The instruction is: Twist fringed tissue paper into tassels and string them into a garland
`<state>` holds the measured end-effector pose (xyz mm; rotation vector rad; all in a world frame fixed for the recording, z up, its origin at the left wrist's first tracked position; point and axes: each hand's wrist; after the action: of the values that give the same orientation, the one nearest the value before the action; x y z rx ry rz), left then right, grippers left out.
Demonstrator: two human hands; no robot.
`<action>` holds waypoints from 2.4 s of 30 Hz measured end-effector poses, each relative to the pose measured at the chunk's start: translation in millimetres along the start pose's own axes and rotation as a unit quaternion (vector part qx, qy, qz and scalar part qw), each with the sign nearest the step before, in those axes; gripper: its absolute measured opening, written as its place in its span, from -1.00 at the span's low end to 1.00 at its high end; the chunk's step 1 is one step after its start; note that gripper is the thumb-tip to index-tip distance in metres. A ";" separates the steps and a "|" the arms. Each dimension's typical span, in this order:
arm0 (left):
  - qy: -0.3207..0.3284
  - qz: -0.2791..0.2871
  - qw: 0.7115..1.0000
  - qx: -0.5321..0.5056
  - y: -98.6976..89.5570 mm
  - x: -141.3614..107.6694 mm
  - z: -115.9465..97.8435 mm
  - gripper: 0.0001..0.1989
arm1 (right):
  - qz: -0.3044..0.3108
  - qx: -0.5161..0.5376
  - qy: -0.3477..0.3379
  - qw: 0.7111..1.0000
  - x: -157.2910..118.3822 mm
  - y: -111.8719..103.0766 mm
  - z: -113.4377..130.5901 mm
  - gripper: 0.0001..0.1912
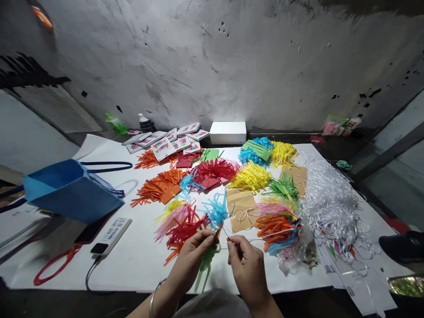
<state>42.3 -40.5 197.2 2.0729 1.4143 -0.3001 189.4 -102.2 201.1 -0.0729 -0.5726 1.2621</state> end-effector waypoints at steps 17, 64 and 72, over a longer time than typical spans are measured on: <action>0.034 -0.059 0.997 0.025 4.3 0.0 6.0 -0.73 | 0.014 -0.022 0.003 1.000 -8.0 7.2 6.2 -0.74; -0.038 0.077 0.996 -0.029 5.5 3.7 12.1 -0.68 | 0.039 -0.101 -0.083 0.991 -8.5 -0.9 8.2 -0.80; -0.046 0.081 0.996 -0.018 3.8 5.2 13.8 -0.68 | 0.053 -0.093 -0.055 0.993 -9.3 0.0 6.9 -0.78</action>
<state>49.8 -45.7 185.1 2.1013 1.1827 -0.2961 184.6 -112.5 203.6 -0.1919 -0.7896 1.3183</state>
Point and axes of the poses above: each hand's wrist, its own x-axis towards the middle knuckle, its own y-axis out of the palm, z = x × y, and after that the axes turned 13 degrees about -y, right-handed
